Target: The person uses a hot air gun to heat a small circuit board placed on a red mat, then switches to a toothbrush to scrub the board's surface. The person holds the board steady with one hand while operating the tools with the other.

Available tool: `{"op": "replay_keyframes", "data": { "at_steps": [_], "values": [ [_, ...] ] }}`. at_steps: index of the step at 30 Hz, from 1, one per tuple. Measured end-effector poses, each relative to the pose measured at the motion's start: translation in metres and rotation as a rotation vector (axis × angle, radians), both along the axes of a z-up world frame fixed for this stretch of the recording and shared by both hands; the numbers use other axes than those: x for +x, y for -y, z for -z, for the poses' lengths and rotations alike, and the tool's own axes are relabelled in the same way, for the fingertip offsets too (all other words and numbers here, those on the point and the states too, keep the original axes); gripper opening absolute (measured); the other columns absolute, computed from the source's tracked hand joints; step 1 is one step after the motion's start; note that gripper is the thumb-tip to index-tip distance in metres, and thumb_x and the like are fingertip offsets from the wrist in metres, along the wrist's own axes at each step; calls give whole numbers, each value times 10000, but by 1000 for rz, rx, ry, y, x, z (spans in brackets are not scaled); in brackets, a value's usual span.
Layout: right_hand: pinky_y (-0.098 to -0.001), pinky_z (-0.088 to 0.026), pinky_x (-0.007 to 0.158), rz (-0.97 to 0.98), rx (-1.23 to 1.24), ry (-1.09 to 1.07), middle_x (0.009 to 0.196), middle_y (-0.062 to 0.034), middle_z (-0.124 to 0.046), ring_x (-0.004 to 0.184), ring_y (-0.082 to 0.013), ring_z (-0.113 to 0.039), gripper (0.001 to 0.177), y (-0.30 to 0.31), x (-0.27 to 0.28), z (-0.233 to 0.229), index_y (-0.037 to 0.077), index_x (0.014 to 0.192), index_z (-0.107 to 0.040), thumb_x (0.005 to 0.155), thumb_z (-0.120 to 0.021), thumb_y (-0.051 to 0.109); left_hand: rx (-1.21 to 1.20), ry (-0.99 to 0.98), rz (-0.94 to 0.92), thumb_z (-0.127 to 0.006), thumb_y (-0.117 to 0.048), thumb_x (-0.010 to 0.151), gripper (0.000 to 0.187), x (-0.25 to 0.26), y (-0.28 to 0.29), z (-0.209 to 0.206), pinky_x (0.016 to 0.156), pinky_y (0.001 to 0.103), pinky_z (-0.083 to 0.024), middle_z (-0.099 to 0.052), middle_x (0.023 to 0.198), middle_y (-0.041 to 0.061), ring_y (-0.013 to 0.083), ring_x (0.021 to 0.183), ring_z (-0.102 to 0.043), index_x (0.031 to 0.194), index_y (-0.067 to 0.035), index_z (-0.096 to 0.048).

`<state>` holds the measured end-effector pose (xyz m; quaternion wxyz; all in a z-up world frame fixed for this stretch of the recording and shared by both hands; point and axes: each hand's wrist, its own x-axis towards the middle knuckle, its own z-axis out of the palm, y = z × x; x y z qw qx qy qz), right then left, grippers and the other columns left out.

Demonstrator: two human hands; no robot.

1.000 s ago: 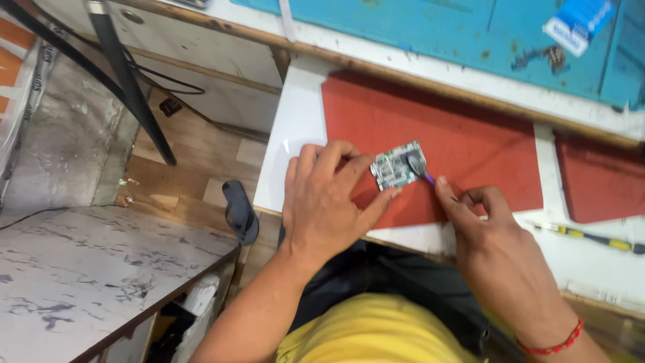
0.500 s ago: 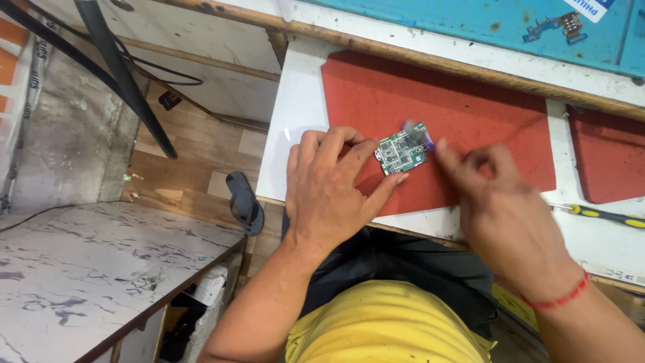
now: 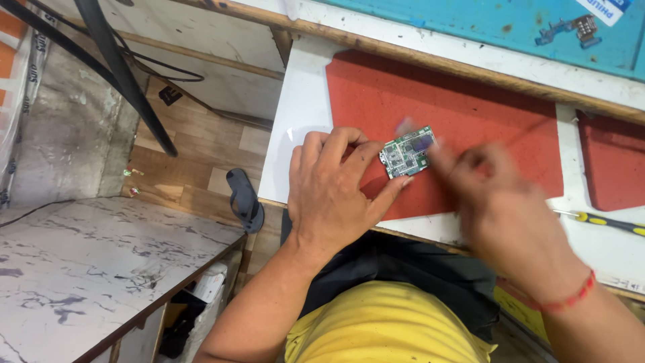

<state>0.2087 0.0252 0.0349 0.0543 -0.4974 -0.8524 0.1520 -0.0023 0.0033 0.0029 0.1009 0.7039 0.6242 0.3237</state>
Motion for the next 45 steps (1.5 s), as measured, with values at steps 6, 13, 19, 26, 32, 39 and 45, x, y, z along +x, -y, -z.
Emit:
{"op": "replay_keyframes", "data": {
  "at_steps": [6,13,19,26,32,39,45],
  "values": [
    [-465,-539,579,-33,-11,-32,1032,-166,-624,700,-372,-653,689,3,8,2,129,1426,-609,759,-586,-46,10,6,11,-874,-429,766,452,-1,0,0,825,410,-393,-609,1097,6,243,997,-528,1061,-105,-759],
    [-445,-563,590,94,-58,159,1144,-187,-604,680,-365,-668,686,18,18,3,192,1534,-571,876,-577,0,8,19,46,-858,-416,779,439,-2,-1,-3,821,407,-395,-610,1088,18,244,982,-530,1061,-96,-753],
    [-464,-561,618,92,57,-2,1142,-213,-609,727,-400,-673,604,4,11,12,125,1450,-583,870,-555,-40,22,4,33,-859,-404,771,444,-2,-2,0,816,402,-399,-614,1087,20,243,980,-532,1060,-84,-750],
    [-465,-553,621,109,-51,16,1106,-176,-629,728,-390,-671,629,6,10,6,149,1460,-593,858,-574,-32,9,3,19,-868,-414,768,437,-1,0,-1,801,404,-399,-617,1084,17,242,972,-533,1040,-91,-757],
    [-465,-554,620,92,19,-52,1078,-182,-611,743,-385,-668,625,8,11,11,122,1448,-585,844,-570,-39,9,-4,21,-868,-416,781,435,0,1,2,816,406,-402,-618,1093,13,245,986,-535,1056,-96,-759],
    [-471,-553,578,99,-56,48,1092,-167,-616,660,-382,-657,661,3,8,5,141,1436,-591,804,-563,-49,18,13,11,-870,-413,776,437,2,1,0,819,405,-407,-622,1077,5,244,992,-540,1065,-104,-762],
    [-471,-552,608,88,43,-25,1088,-171,-631,715,-393,-662,590,3,11,8,118,1423,-619,854,-566,-30,9,11,12,-871,-401,779,432,0,0,0,827,406,-414,-623,1087,6,241,1000,-543,1076,-107,-762]
  ]
}}
